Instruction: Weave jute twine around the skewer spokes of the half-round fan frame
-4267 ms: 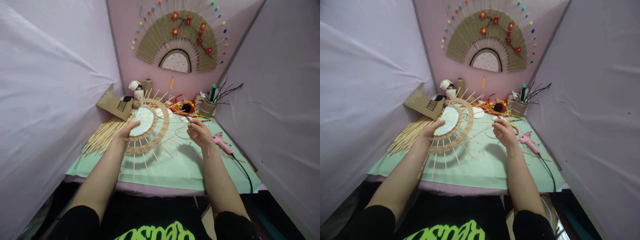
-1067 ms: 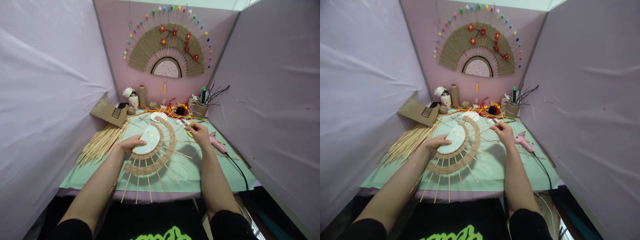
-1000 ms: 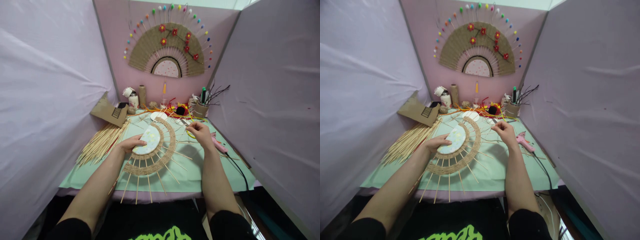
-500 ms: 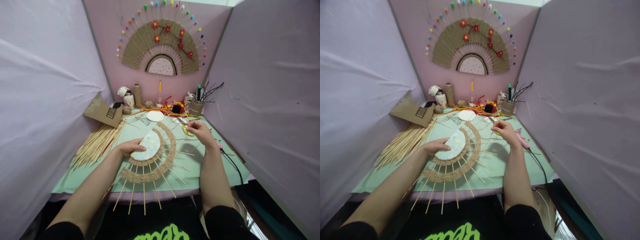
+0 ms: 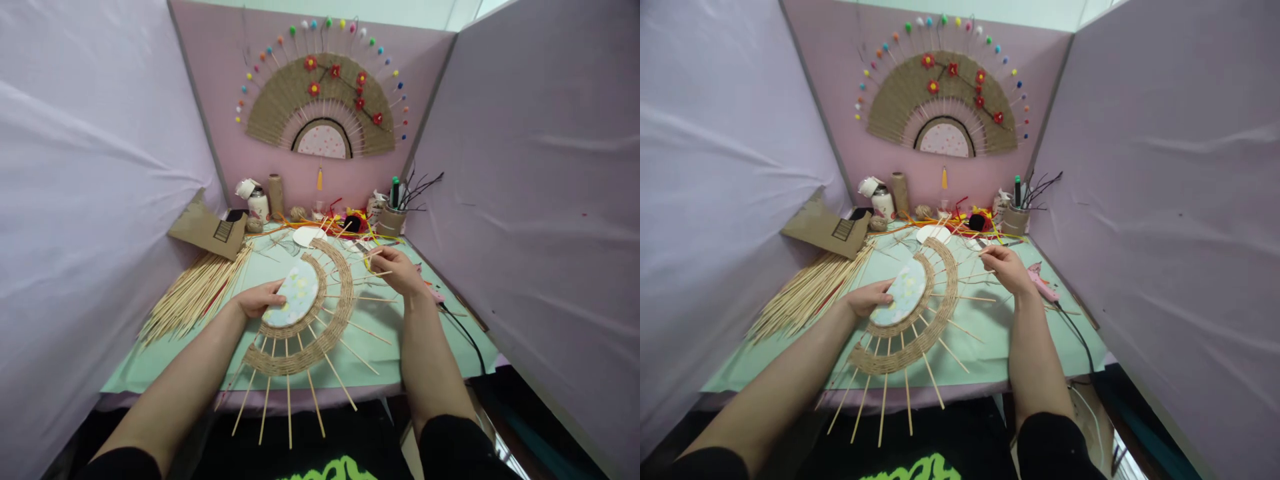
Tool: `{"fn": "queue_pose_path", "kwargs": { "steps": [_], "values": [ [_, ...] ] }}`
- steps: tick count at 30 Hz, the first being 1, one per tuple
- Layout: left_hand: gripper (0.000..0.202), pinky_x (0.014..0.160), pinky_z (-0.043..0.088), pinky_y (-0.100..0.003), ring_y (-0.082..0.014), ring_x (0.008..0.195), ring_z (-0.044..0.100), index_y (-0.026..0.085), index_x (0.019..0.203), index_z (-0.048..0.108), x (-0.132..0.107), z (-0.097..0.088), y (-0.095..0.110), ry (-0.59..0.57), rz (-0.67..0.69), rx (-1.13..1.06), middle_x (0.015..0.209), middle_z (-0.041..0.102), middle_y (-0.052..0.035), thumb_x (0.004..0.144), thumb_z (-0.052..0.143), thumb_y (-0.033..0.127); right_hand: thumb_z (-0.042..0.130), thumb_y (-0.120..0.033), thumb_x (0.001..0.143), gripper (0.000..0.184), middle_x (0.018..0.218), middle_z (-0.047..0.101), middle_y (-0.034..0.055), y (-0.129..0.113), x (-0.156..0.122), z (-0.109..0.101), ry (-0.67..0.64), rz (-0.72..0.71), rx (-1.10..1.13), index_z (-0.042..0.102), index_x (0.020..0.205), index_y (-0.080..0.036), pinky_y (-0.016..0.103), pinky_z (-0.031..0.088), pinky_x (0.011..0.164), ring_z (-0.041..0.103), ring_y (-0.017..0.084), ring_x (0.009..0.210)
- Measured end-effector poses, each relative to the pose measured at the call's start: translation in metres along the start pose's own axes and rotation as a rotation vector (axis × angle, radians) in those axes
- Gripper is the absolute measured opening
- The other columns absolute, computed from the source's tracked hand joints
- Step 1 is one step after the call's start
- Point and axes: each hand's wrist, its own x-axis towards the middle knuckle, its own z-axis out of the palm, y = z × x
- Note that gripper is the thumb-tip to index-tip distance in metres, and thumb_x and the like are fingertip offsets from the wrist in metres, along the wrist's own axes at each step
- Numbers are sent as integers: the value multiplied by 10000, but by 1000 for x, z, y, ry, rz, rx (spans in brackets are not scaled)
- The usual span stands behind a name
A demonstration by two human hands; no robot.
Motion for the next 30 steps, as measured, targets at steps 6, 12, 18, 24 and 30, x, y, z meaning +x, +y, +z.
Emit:
{"fn": "queue_pose_path", "kwargs": {
  "steps": [6,12,18,24,30],
  "values": [
    [789,600,511,-220,-191,729,675,129,1289,466,-13,-4,24,11,-7,27,981,693,-128,590,809,259,637,-397,709,250,652,547,1,-10,36,39,-37,-82,-403,626,705,-148,241,305,540,410,96,574],
    [798,601,519,-225,-185,726,673,141,1310,446,-40,-12,31,102,-23,50,963,698,-117,598,800,209,675,-487,649,353,570,469,-26,-20,79,60,-153,-81,-506,579,638,-148,242,258,517,352,85,539],
    [808,643,524,-244,-190,791,672,177,1333,421,-41,-17,8,107,-59,77,1014,683,-116,612,788,184,692,-486,607,360,575,443,-40,-13,100,54,-497,54,-523,572,650,-149,227,262,504,342,72,531],
    [825,712,520,-272,-194,849,661,197,1349,399,-33,-18,-3,91,-97,87,1048,672,-116,619,784,188,698,-487,599,357,515,408,-54,-11,109,36,-575,134,-672,558,615,-160,232,245,485,327,71,497],
    [799,704,514,-260,-182,838,655,194,1326,425,-32,-16,-5,103,-129,94,1035,672,-105,614,786,180,720,-503,577,396,495,393,-55,-17,109,19,-457,111,-718,520,564,-162,239,234,484,310,69,492]
  ]
}}
